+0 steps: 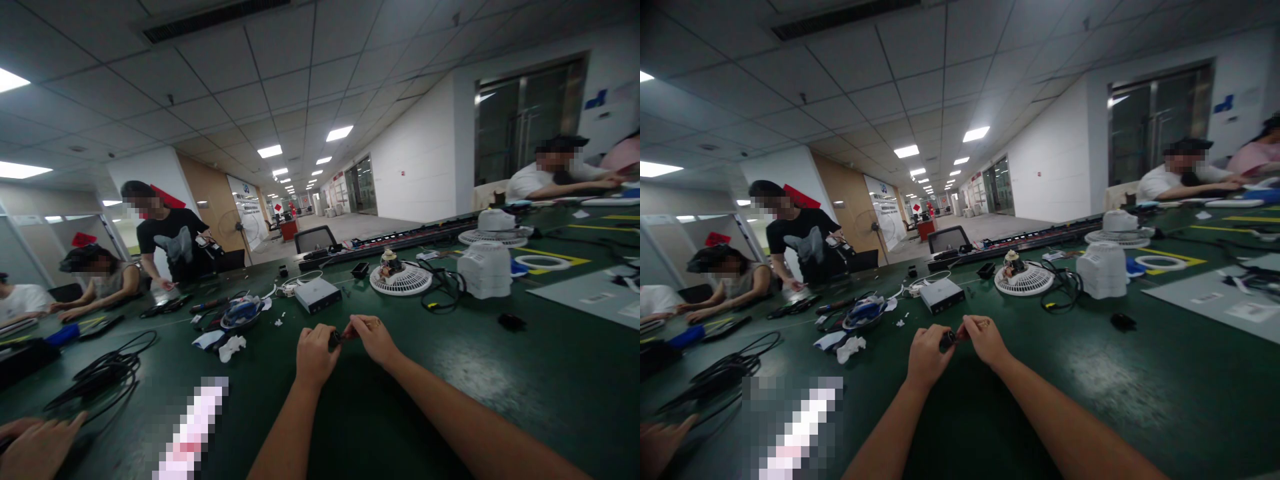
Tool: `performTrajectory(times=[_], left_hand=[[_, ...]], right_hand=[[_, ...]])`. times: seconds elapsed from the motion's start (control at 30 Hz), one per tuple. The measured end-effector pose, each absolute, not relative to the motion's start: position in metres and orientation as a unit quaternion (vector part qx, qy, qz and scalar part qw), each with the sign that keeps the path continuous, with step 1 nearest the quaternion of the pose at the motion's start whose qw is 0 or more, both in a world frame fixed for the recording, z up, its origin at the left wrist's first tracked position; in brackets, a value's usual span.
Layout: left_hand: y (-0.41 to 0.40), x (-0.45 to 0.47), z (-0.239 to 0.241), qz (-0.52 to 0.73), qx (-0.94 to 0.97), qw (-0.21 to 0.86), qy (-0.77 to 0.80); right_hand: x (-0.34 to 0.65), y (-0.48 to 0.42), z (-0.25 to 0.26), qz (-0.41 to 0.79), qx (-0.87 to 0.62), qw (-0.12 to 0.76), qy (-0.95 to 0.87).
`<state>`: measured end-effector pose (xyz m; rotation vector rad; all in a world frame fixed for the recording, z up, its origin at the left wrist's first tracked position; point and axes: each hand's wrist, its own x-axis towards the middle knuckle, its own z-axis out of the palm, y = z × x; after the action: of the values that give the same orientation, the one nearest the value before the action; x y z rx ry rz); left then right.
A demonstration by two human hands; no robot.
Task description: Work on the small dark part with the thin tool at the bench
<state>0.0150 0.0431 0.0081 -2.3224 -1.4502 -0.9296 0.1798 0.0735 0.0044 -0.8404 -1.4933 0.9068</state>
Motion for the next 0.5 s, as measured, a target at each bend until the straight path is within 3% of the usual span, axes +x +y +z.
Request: performTrajectory(times=[0.5], left_hand=[[0.0422, 0.0158, 0.01, -0.309, -0.802, 0.122, -0.496]], right_hand=[[0.18, 0.0723, 0.0048, 0.383, -0.338, 0.554, -0.657]])
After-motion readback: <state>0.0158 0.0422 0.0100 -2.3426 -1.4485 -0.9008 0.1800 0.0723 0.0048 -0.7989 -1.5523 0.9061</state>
